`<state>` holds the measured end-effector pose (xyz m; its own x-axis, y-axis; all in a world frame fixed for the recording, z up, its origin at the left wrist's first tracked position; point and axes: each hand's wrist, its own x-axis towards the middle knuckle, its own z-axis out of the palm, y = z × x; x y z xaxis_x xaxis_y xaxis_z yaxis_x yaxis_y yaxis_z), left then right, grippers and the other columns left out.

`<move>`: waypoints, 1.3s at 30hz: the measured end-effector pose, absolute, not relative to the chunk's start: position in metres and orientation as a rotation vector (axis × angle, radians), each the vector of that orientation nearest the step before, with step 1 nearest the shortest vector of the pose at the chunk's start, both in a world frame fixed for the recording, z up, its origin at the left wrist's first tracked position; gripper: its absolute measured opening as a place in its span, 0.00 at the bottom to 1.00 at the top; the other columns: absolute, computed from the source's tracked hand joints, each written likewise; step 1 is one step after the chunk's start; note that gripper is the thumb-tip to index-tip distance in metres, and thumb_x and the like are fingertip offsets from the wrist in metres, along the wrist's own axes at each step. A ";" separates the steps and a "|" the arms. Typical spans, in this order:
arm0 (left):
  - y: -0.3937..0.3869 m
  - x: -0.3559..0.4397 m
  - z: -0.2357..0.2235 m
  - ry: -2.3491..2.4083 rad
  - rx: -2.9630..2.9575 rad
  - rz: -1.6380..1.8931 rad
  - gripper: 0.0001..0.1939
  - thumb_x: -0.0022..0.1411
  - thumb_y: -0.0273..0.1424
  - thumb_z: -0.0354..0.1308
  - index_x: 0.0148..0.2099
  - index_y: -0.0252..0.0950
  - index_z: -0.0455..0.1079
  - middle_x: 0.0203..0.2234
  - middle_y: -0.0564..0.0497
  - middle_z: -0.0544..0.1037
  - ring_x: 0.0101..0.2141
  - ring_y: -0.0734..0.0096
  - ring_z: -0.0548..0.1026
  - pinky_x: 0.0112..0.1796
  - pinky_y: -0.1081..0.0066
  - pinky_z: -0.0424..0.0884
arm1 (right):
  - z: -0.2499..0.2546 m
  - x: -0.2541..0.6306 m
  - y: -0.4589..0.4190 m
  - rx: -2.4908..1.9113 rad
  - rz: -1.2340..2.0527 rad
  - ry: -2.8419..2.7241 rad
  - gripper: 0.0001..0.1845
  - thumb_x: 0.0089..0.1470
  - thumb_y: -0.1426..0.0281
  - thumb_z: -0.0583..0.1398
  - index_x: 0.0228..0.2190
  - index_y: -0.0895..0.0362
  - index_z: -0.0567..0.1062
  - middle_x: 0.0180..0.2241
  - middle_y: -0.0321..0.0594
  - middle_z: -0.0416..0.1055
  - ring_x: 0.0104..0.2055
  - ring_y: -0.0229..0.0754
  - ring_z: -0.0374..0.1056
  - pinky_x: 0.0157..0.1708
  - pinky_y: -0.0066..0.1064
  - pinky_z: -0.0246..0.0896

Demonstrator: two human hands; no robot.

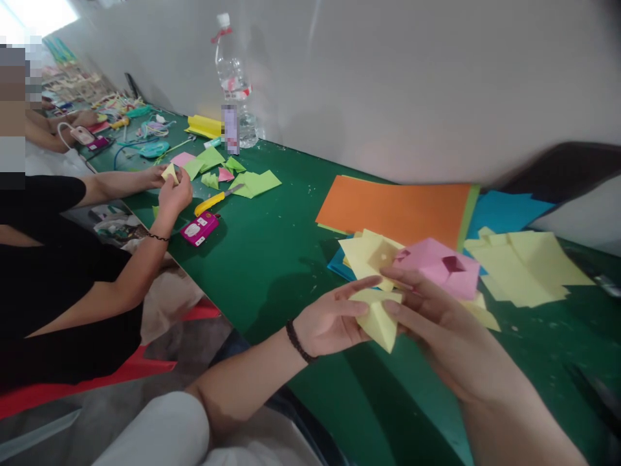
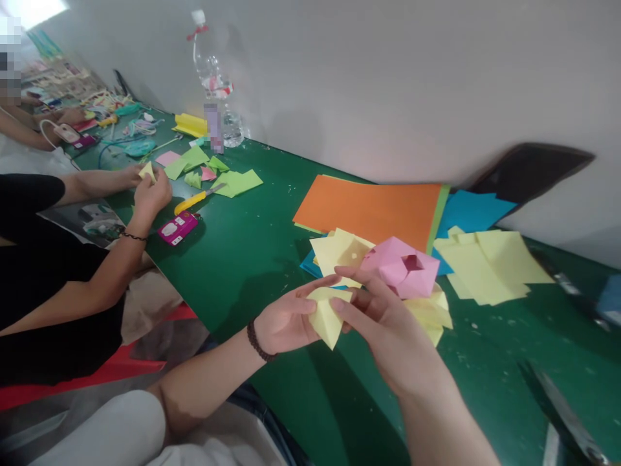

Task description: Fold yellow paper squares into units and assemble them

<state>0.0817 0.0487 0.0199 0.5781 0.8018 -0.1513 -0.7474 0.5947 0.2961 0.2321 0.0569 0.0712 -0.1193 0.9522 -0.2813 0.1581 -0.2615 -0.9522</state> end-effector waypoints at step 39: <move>0.049 0.083 0.018 0.258 0.217 0.960 0.29 0.42 0.26 0.67 0.51 0.34 0.72 0.43 0.44 0.76 0.35 0.65 0.75 0.40 0.64 0.65 | 0.076 0.225 0.056 -1.474 1.459 -1.198 0.30 0.31 0.57 0.72 0.40 0.50 0.76 0.23 0.34 0.69 0.23 0.38 0.62 0.22 0.31 0.63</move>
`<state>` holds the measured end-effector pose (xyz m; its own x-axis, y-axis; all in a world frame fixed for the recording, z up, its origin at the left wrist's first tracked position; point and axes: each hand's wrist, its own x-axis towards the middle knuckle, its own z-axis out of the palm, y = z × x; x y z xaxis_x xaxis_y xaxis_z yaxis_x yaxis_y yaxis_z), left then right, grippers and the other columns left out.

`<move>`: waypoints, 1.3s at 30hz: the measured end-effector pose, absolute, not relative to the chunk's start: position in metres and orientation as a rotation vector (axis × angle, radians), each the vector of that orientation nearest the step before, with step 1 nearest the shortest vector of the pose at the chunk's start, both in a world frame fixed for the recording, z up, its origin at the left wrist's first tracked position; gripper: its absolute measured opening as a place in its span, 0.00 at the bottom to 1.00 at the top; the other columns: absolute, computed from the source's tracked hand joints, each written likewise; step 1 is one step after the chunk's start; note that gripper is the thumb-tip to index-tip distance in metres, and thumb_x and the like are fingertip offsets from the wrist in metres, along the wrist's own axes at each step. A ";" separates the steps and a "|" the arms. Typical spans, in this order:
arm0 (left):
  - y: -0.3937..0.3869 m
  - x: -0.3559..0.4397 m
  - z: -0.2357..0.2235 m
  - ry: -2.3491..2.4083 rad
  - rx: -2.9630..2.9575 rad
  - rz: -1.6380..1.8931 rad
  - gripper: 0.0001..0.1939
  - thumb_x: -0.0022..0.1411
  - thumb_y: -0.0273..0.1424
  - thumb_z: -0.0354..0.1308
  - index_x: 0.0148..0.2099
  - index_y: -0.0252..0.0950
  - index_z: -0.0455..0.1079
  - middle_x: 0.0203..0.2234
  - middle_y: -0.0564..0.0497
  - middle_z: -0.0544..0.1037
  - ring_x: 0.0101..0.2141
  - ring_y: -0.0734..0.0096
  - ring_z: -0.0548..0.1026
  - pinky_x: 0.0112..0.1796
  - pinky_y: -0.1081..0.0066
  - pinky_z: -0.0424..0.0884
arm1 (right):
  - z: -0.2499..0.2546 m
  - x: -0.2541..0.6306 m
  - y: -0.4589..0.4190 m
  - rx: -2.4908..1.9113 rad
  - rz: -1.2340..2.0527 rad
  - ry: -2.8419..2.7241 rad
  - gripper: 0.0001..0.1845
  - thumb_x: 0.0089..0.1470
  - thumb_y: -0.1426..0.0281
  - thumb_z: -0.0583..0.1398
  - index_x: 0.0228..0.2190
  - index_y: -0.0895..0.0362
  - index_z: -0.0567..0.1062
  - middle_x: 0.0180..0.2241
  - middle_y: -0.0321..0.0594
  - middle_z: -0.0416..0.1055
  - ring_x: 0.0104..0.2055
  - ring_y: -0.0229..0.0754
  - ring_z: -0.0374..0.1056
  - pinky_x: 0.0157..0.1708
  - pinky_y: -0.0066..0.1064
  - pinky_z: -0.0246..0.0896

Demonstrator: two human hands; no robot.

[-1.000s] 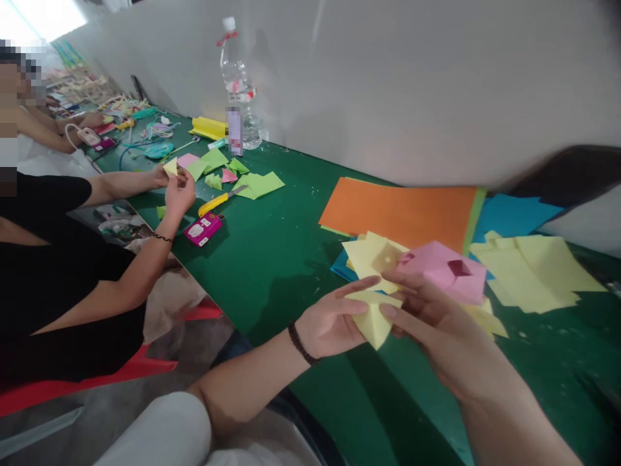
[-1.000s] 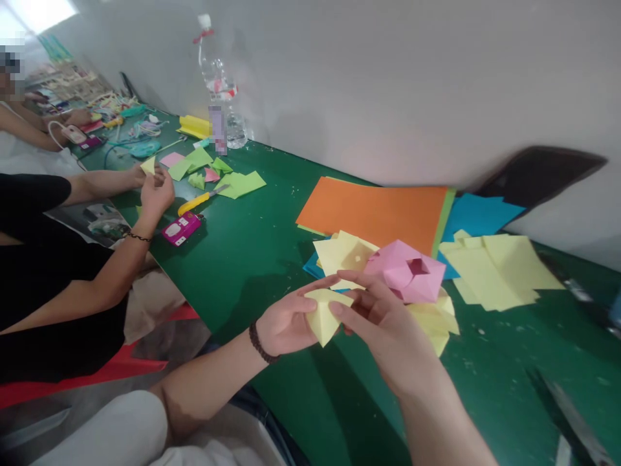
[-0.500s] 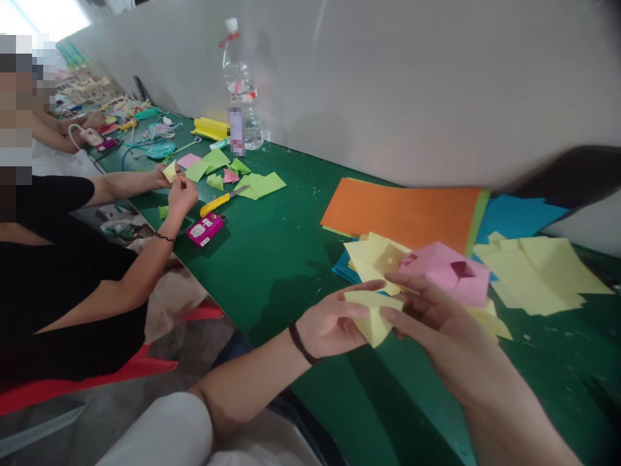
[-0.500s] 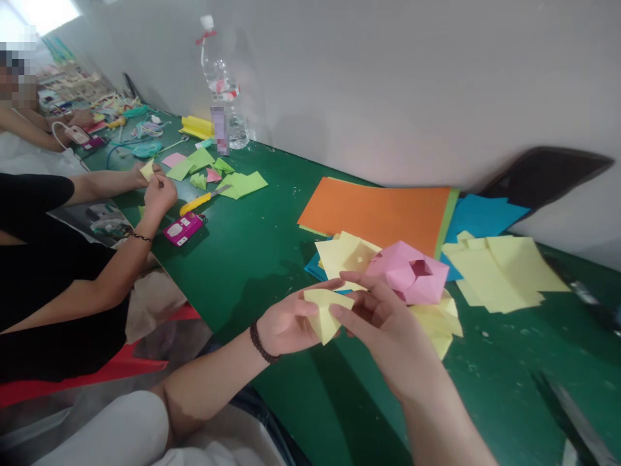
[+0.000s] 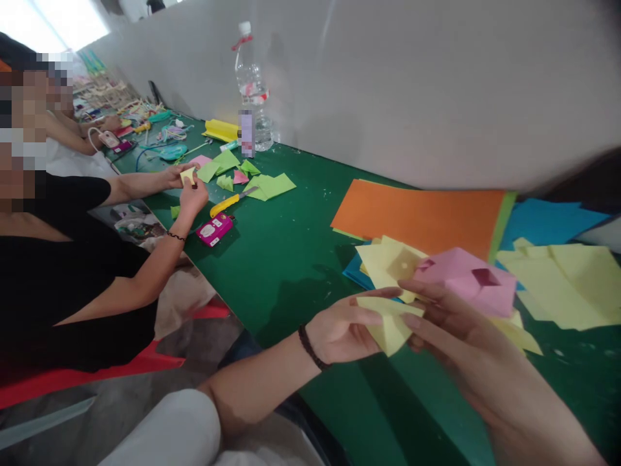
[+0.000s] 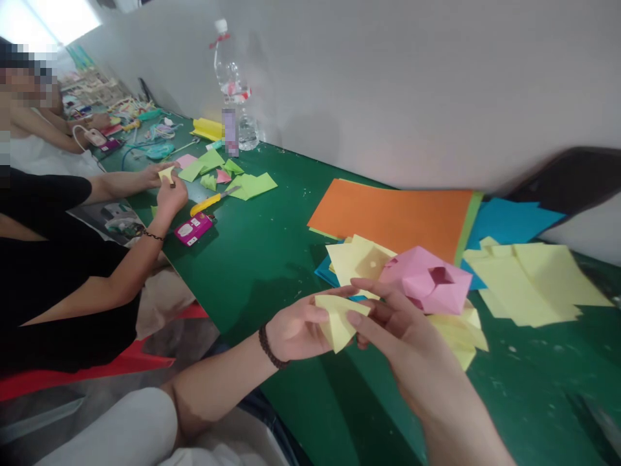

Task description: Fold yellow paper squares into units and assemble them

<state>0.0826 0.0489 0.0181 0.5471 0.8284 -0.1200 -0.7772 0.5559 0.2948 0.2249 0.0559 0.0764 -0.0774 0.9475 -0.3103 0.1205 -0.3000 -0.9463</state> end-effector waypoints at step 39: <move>0.055 0.081 0.017 0.383 -0.132 0.990 0.14 0.65 0.34 0.54 0.44 0.27 0.72 0.35 0.42 0.80 0.39 0.61 0.79 0.41 0.65 0.69 | 0.076 0.229 0.058 -1.377 1.187 -0.851 0.19 0.32 0.64 0.73 0.29 0.53 0.76 0.32 0.34 0.71 0.27 0.33 0.66 0.26 0.26 0.65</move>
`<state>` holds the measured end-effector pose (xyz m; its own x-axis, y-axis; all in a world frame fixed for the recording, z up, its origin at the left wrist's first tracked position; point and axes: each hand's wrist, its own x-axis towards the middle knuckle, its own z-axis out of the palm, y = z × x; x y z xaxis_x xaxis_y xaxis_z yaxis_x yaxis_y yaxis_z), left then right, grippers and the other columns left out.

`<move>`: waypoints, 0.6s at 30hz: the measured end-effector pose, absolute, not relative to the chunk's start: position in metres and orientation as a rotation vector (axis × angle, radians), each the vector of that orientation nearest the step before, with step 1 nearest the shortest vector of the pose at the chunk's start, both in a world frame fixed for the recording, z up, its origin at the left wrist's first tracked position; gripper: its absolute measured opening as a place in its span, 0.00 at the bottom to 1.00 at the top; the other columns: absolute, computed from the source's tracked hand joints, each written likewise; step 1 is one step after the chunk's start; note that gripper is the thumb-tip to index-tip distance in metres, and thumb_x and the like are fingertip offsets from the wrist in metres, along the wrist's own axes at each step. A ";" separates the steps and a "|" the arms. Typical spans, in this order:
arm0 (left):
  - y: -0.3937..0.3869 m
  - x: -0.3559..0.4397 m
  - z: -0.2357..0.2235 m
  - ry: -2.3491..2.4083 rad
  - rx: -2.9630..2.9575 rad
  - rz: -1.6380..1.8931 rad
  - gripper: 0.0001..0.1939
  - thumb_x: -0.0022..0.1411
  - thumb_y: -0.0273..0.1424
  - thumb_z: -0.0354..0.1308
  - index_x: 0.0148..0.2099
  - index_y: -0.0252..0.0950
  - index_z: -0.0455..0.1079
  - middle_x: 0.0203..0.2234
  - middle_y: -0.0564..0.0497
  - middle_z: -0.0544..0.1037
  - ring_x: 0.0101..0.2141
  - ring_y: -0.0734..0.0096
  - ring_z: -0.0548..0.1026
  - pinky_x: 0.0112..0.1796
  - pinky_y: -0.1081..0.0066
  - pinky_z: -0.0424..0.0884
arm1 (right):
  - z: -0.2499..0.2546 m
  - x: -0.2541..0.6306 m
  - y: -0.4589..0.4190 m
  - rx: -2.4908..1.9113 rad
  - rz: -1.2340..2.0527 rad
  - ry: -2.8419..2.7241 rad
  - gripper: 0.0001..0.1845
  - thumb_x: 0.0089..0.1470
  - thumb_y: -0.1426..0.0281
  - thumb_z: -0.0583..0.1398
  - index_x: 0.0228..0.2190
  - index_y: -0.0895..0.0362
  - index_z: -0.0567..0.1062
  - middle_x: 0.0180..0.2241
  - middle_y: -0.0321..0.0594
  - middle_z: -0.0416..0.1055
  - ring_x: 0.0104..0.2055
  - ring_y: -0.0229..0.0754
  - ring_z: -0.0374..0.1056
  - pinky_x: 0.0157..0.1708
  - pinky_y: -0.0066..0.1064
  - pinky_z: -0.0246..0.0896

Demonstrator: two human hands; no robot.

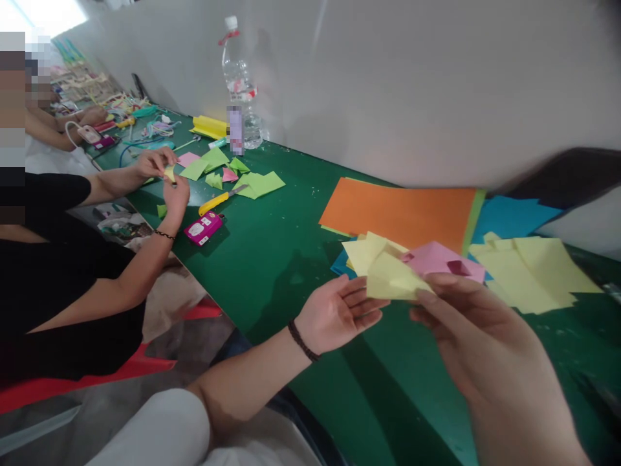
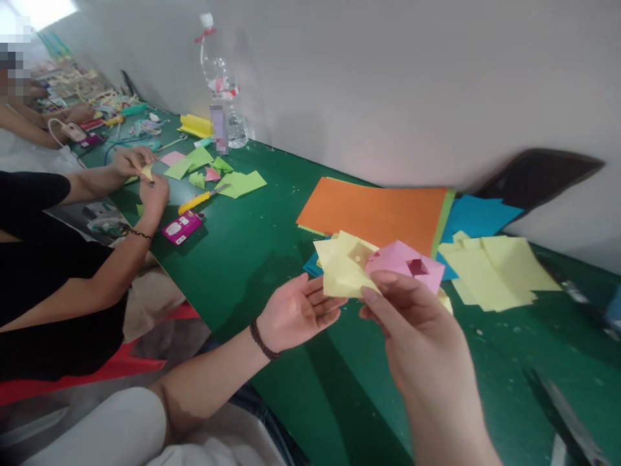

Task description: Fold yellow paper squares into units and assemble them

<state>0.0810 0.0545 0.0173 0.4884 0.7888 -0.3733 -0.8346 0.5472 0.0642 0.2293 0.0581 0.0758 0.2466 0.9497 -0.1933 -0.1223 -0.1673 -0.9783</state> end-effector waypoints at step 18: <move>0.054 0.080 0.025 0.456 -0.186 1.004 0.18 0.70 0.32 0.45 0.38 0.27 0.73 0.31 0.44 0.79 0.34 0.65 0.79 0.37 0.68 0.69 | 0.099 0.215 0.050 -1.319 1.051 -0.749 0.20 0.33 0.69 0.70 0.33 0.52 0.74 0.40 0.39 0.72 0.40 0.42 0.70 0.34 0.32 0.65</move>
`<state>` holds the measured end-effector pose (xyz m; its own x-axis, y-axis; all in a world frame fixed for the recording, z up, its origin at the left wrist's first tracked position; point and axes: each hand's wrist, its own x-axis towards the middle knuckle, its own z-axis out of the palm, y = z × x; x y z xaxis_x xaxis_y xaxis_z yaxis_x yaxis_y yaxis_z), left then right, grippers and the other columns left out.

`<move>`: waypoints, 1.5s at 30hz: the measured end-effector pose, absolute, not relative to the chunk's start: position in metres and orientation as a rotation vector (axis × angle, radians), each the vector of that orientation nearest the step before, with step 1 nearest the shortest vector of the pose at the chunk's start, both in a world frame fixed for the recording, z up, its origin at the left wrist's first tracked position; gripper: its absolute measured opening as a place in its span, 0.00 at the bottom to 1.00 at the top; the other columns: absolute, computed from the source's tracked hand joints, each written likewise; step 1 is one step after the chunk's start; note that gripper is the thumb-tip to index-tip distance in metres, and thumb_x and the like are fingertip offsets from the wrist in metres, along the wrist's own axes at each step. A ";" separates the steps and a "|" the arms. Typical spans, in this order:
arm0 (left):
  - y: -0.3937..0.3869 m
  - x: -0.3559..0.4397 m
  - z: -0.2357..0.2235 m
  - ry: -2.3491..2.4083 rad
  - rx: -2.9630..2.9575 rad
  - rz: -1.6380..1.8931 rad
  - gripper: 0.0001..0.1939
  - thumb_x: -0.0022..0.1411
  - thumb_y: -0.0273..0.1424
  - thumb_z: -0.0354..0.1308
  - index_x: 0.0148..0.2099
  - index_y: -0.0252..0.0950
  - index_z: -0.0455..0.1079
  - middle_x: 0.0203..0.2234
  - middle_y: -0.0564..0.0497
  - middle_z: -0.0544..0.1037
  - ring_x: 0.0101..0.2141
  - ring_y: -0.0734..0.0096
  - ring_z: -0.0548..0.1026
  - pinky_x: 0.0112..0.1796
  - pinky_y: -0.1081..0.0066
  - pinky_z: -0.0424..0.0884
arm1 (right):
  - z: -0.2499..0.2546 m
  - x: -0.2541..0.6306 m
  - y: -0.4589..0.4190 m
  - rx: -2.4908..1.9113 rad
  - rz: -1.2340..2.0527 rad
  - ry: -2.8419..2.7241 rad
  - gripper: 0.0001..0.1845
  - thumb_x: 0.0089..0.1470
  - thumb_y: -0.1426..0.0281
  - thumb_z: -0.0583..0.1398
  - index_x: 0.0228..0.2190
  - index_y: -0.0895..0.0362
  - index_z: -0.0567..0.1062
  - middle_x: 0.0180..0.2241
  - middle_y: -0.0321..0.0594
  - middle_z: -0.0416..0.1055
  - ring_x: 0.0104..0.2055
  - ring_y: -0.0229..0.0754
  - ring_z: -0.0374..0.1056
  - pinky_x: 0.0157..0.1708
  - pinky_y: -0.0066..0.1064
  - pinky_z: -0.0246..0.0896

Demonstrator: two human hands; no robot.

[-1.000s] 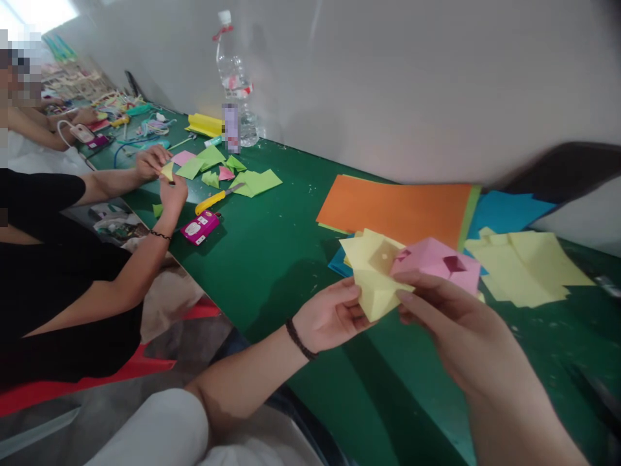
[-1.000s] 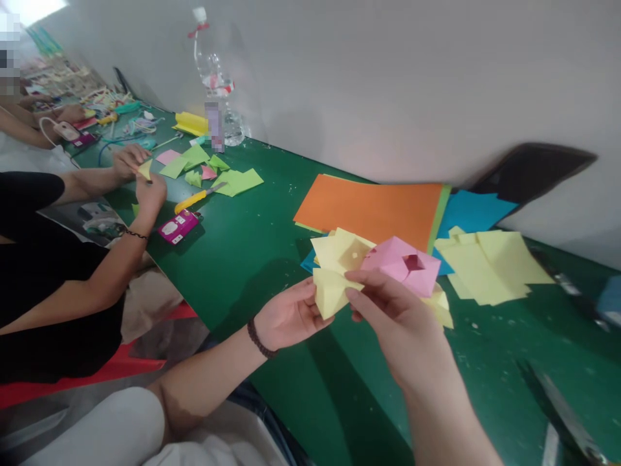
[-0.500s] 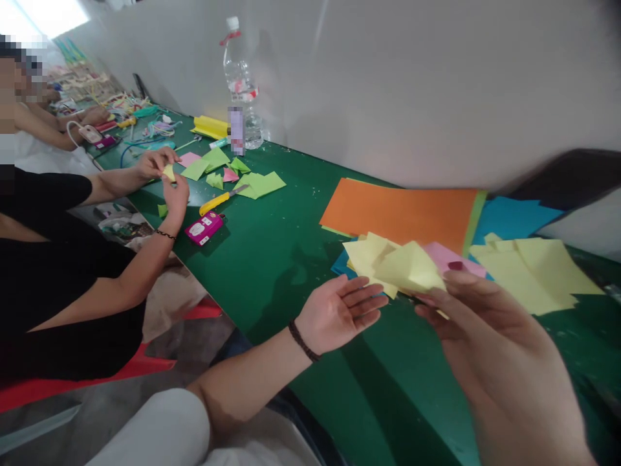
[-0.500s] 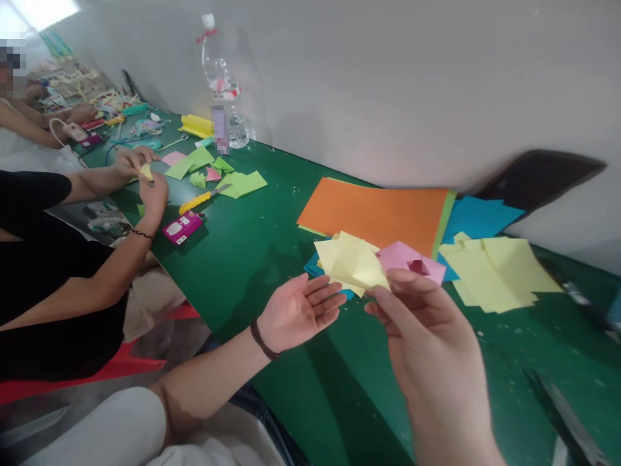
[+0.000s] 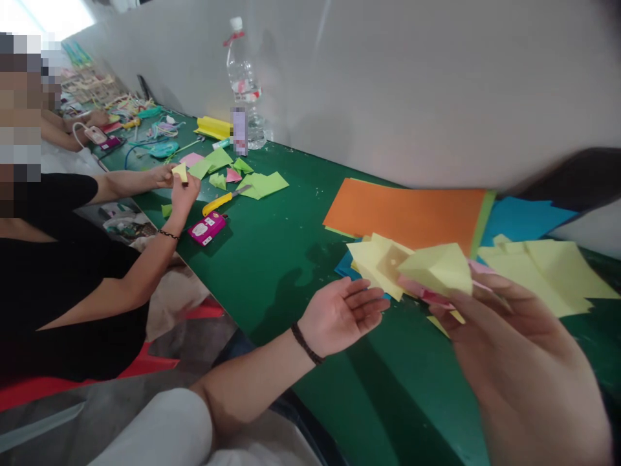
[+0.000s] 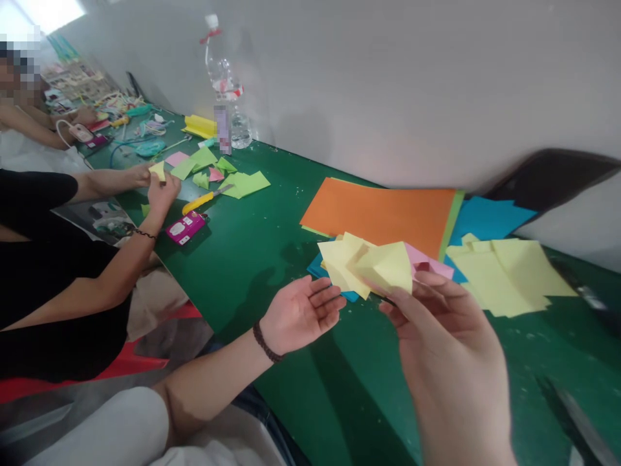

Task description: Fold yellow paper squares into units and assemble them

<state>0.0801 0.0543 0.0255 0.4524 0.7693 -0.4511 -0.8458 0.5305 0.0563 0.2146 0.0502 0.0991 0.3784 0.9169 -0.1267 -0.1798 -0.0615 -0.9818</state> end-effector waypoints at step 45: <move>0.052 0.081 0.021 0.414 -0.158 0.995 0.15 0.68 0.32 0.48 0.37 0.29 0.73 0.28 0.47 0.79 0.30 0.68 0.79 0.35 0.69 0.70 | 0.093 0.249 0.060 -1.212 0.921 -0.724 0.20 0.31 0.74 0.71 0.32 0.51 0.76 0.29 0.34 0.70 0.30 0.38 0.69 0.33 0.36 0.68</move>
<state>0.0808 0.0522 0.0210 0.4748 0.7798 -0.4079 -0.8391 0.5410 0.0576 0.2486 0.0602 0.0935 0.4619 0.8869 -0.0115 -0.1987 0.0908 -0.9758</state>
